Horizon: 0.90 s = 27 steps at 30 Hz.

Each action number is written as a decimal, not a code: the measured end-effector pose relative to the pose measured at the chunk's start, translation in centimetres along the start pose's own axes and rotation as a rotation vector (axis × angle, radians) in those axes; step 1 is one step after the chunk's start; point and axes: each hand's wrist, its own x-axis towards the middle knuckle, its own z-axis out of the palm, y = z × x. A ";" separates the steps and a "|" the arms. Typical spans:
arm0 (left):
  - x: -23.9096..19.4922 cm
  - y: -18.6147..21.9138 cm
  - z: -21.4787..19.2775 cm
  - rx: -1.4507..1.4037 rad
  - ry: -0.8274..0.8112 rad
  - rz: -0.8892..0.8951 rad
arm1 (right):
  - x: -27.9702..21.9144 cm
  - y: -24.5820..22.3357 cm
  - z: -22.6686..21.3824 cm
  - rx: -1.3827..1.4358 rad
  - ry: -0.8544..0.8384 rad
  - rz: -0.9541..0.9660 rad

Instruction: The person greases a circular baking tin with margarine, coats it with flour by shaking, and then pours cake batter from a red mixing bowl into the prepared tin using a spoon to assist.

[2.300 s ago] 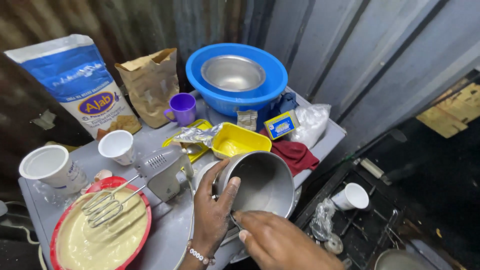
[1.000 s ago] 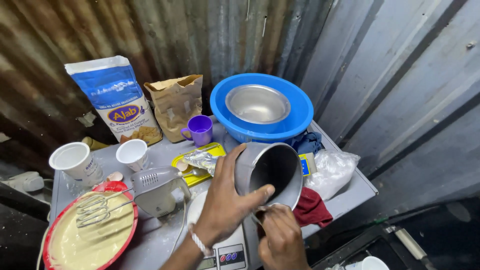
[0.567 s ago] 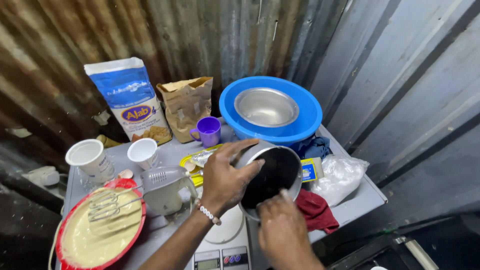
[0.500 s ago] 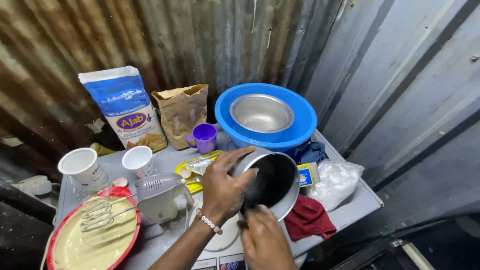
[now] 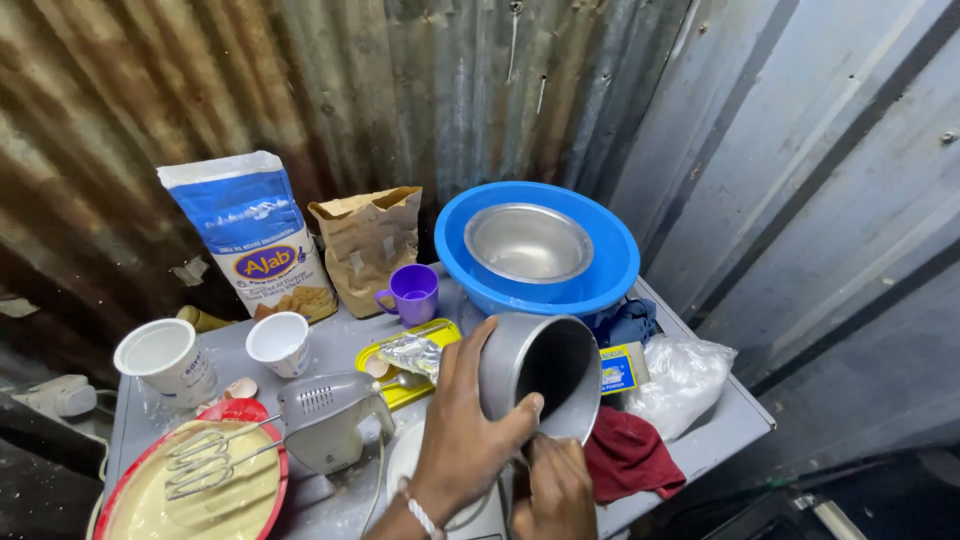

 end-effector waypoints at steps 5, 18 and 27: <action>0.2 -1.7 -0.1 -0.163 0.271 0.052 | 1.8 -4.5 2.2 0.115 0.280 0.397; 0.8 -0.7 -1.3 -0.130 0.253 0.198 | -1.3 -5.3 0.5 0.215 -0.205 0.529; 2.4 0.7 -2.1 0.046 -0.011 0.089 | 5.9 1.5 -9.5 -0.699 -0.541 -0.354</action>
